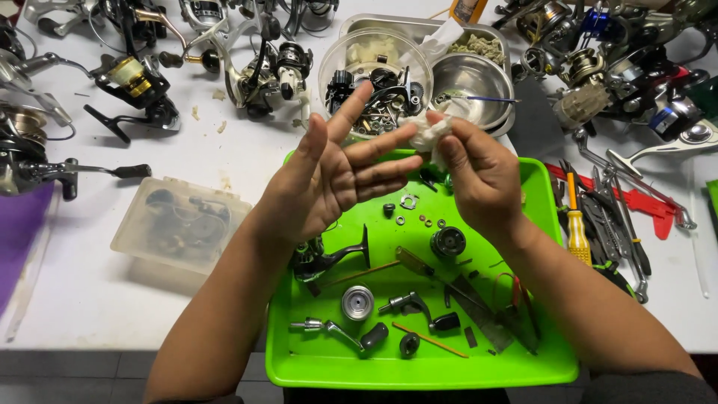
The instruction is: Disassembling, cleaning, and reassembling various components of a fishing reel on a workbench.
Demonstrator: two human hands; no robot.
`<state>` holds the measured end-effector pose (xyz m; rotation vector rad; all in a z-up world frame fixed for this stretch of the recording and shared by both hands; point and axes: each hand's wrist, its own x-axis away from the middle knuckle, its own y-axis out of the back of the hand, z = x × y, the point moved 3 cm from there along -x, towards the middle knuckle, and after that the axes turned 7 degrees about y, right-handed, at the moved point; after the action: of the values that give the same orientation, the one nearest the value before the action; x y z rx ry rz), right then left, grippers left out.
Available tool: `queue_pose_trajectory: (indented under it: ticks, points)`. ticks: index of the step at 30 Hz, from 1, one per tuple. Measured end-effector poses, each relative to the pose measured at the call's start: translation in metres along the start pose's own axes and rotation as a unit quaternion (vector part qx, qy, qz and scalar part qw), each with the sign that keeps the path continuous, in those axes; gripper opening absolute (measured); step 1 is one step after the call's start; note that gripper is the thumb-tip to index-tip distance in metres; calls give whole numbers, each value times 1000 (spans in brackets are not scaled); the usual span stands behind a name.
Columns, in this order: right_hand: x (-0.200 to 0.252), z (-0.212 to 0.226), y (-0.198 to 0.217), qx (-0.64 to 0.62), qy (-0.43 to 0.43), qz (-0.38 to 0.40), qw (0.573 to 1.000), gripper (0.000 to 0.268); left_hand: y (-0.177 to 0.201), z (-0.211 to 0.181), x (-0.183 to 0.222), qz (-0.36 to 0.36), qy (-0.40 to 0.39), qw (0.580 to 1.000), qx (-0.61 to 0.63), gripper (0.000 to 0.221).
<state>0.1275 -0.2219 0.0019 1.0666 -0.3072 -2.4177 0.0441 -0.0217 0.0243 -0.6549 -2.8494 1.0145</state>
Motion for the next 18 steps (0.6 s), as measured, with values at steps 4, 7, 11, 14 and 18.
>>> queue_pose_trajectory:
  ticks: [4,7,11,14,18]
  points:
    - [-3,11,-11,7,37,79,996,45,3,8,-2,20,-7,998,54,99]
    - [-3,17,-15,59,133,127,981,33,1,8,-1,31,-38,999,20,97]
    - [-8,23,-14,94,197,135,967,20,0,11,-2,44,-64,997,3,101]
    - [-7,26,-14,82,199,115,970,20,-3,14,-2,62,-71,995,-8,97]
    - [-5,26,-13,56,134,91,985,32,-9,15,1,83,-53,995,-26,98]
